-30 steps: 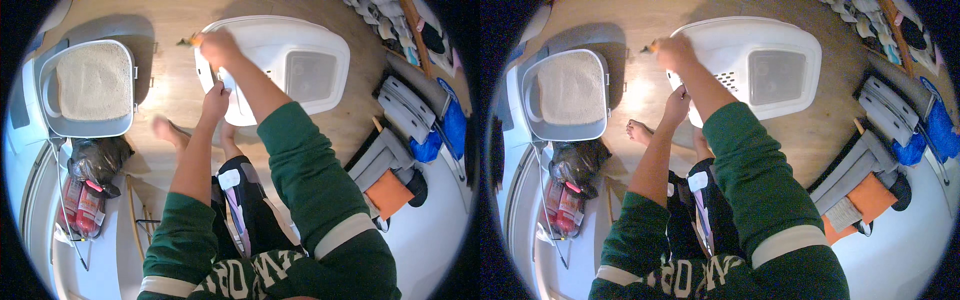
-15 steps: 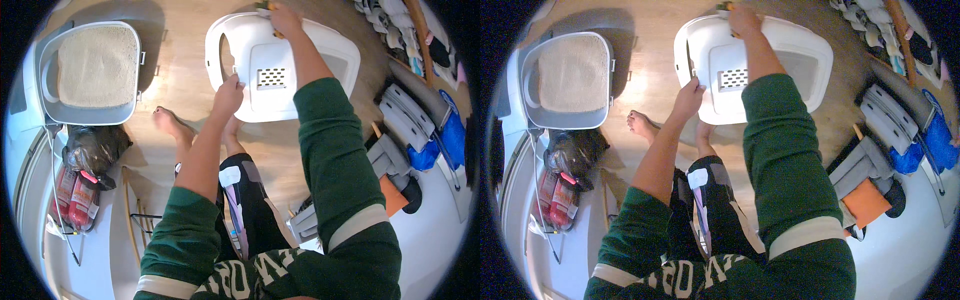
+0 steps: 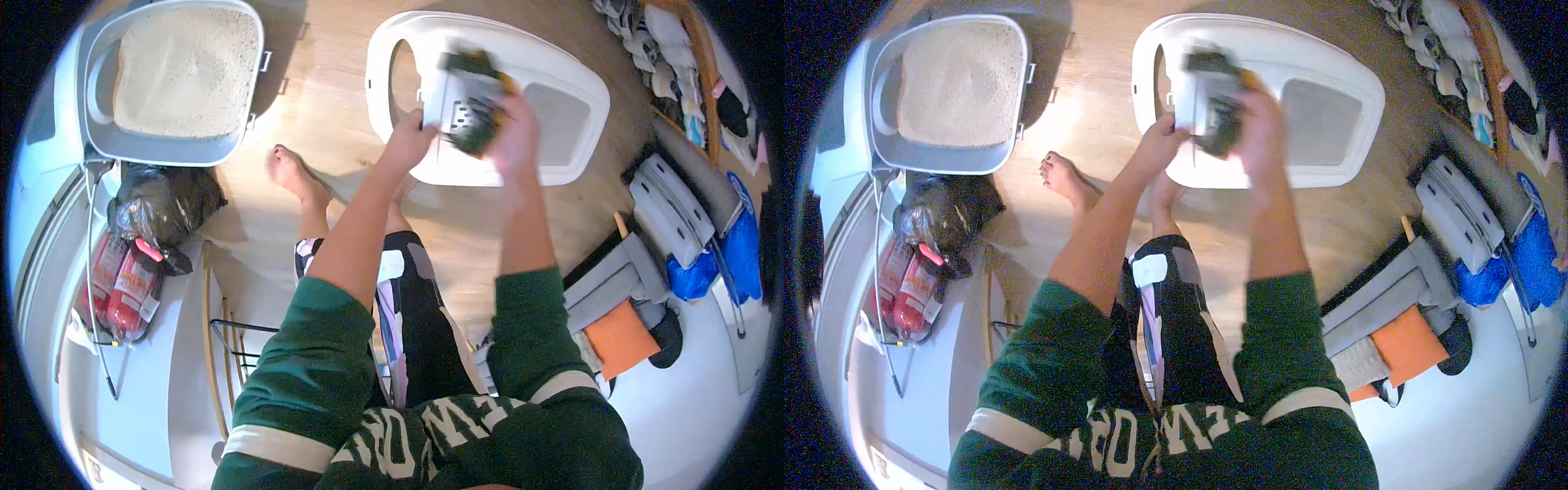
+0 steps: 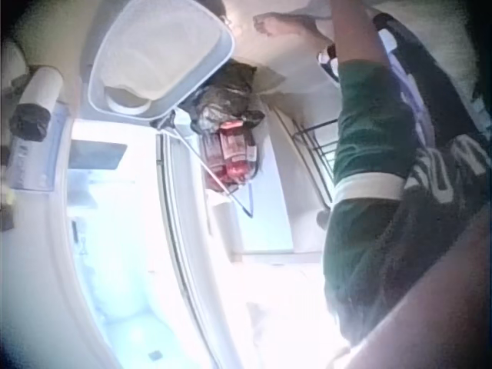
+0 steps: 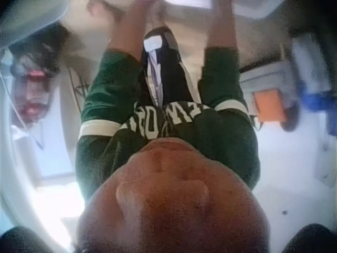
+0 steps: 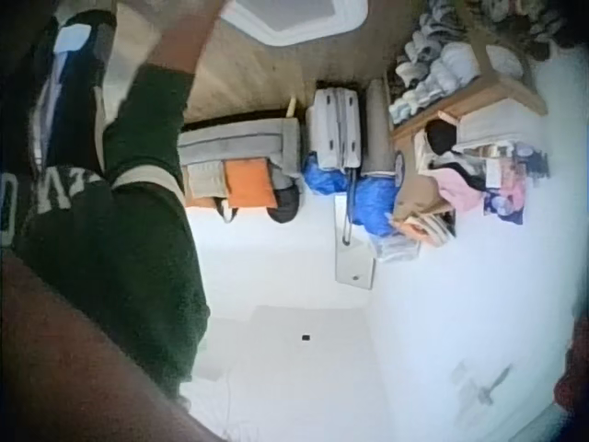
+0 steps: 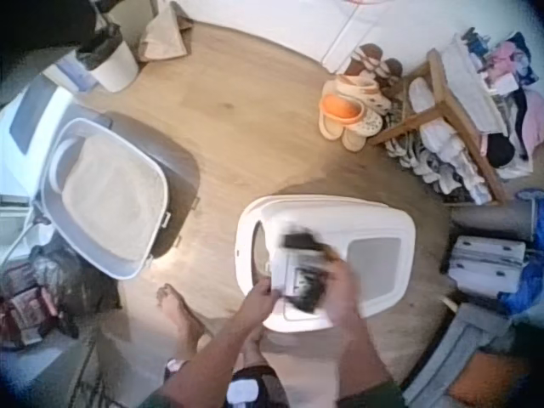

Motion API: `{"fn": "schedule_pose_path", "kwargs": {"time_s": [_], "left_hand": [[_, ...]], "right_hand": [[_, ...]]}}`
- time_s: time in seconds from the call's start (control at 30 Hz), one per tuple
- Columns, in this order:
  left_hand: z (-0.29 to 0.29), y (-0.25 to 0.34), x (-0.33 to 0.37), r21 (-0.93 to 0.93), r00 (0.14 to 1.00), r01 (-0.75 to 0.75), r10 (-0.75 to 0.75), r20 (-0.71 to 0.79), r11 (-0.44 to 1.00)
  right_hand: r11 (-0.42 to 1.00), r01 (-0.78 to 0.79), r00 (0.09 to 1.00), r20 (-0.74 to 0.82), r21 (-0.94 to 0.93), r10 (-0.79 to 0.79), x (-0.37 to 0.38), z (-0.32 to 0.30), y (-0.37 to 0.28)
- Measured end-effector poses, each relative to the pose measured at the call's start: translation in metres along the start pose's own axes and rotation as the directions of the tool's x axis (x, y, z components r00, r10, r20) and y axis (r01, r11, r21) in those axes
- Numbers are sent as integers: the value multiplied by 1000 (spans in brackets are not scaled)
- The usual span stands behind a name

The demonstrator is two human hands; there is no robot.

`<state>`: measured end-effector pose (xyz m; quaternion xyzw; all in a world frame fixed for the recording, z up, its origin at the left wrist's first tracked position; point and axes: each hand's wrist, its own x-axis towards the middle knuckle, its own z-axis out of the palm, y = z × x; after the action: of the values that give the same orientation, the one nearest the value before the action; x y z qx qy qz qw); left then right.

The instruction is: The person wipes the exterior and interior of a white plastic pet litter box cover using a green and yellow sponge, then rinses the sponge and a pink scoop in a bathroom sink, and finally wipes the bathroom floor and mirror with a white paper towel.

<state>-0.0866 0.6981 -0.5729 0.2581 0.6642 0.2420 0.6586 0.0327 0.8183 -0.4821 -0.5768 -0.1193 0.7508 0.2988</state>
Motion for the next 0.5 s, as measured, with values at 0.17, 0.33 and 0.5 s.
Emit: {"fn": "schedule_pose_path", "kwargs": {"time_s": [0.17,0.33,0.5], "left_hand": [[14,70,-25,41,999,-35,36,-31,999],[39,118,-45,158,992,-54,71,-106,986],[43,136,-62,229,926,-215,273,-260,949]], "right_hand": [[992,28,930,-362,-119,-70,-78,-95,-71],[988,11,952,-302,-156,-59,-117,-95,-97],[993,-30,965,-261,-112,0,-147,-69,-105]]}}
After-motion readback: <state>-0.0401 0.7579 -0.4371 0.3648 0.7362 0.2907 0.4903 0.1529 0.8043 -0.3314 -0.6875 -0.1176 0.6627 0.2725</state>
